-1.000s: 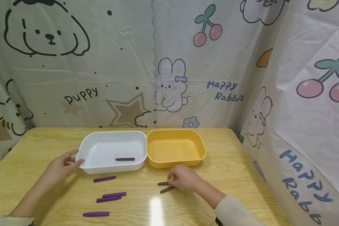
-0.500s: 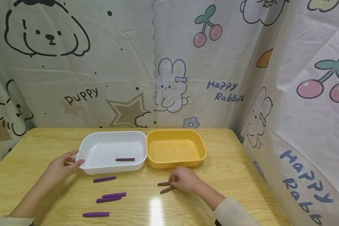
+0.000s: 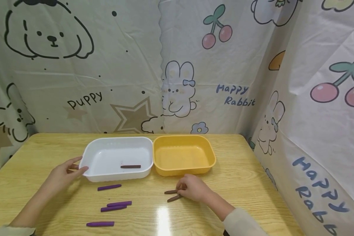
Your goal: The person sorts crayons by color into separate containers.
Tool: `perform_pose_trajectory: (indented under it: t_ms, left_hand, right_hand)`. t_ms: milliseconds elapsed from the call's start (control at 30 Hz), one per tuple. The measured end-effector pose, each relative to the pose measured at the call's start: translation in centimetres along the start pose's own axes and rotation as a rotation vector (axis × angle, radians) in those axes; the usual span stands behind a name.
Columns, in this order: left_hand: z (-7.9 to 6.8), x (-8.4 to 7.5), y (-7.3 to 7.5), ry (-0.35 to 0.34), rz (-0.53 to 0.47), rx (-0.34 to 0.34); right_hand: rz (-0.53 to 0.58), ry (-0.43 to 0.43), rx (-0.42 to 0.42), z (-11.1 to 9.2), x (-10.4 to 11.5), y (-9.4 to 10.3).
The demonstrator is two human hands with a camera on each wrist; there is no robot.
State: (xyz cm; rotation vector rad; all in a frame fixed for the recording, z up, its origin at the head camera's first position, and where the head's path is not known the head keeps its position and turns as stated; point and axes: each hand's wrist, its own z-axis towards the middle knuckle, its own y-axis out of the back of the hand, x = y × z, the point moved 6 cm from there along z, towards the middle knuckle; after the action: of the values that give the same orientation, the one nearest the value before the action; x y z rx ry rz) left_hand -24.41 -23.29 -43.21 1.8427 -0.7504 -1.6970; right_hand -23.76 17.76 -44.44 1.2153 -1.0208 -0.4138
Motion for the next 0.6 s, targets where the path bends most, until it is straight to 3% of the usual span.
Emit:
perform_pose_trajectory:
  t_ms: [600]
  left_hand:
    - [0.02, -0.12, 0.12, -0.024, -0.007, -0.016]
  right_hand:
    - [0.039, 0.012, 0.055, 0.45, 0.09, -0.56]
